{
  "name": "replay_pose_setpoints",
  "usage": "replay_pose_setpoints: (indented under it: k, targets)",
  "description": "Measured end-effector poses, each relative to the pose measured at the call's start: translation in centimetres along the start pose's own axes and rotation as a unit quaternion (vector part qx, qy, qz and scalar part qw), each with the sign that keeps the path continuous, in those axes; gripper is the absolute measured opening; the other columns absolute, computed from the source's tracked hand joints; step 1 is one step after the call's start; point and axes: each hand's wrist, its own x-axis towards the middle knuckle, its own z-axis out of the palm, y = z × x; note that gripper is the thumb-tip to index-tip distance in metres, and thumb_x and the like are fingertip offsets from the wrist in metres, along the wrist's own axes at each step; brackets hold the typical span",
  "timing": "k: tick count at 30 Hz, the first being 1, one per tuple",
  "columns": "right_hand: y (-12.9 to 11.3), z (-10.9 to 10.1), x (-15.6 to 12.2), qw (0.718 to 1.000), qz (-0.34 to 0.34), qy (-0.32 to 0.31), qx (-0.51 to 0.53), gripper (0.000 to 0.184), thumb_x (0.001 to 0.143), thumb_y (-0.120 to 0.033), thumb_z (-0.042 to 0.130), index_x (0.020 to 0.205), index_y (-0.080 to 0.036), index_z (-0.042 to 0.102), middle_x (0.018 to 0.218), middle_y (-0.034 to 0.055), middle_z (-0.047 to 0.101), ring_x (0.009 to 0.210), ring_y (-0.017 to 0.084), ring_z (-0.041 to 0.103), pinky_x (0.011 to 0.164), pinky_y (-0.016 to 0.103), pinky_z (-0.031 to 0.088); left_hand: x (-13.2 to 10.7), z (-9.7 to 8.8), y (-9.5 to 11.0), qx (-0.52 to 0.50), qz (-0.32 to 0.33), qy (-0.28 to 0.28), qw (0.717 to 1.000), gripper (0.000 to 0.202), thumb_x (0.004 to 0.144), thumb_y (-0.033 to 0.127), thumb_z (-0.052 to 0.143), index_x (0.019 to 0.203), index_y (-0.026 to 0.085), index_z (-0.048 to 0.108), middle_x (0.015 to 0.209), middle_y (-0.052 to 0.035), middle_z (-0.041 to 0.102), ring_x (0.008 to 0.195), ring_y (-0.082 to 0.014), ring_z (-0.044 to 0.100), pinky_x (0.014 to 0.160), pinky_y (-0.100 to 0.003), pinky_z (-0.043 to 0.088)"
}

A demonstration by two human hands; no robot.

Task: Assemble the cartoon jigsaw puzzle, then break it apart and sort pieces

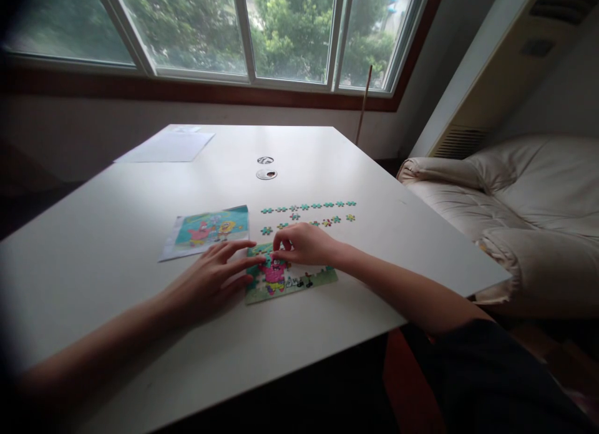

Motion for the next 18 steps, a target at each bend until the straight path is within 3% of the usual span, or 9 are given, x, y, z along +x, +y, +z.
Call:
replay_pose_setpoints:
  k: [18]
  targets:
    - [0.09,0.13,-0.01,1.0,0.002,0.001,0.0,0.016,0.077,-0.031,0.057,0.079,-0.016,0.063,0.066,-0.0001,0.057,0.058,0.008,0.046,0.057,0.02,0.031,0.1,0.02,0.05,0.003,-0.001,-0.007,1.0,0.033,0.088,0.028,0.04,0.12,0.027,0.048,0.123,-0.0089,0.045,0.11,-0.0256,0.042,0.091,-0.045,0.035]
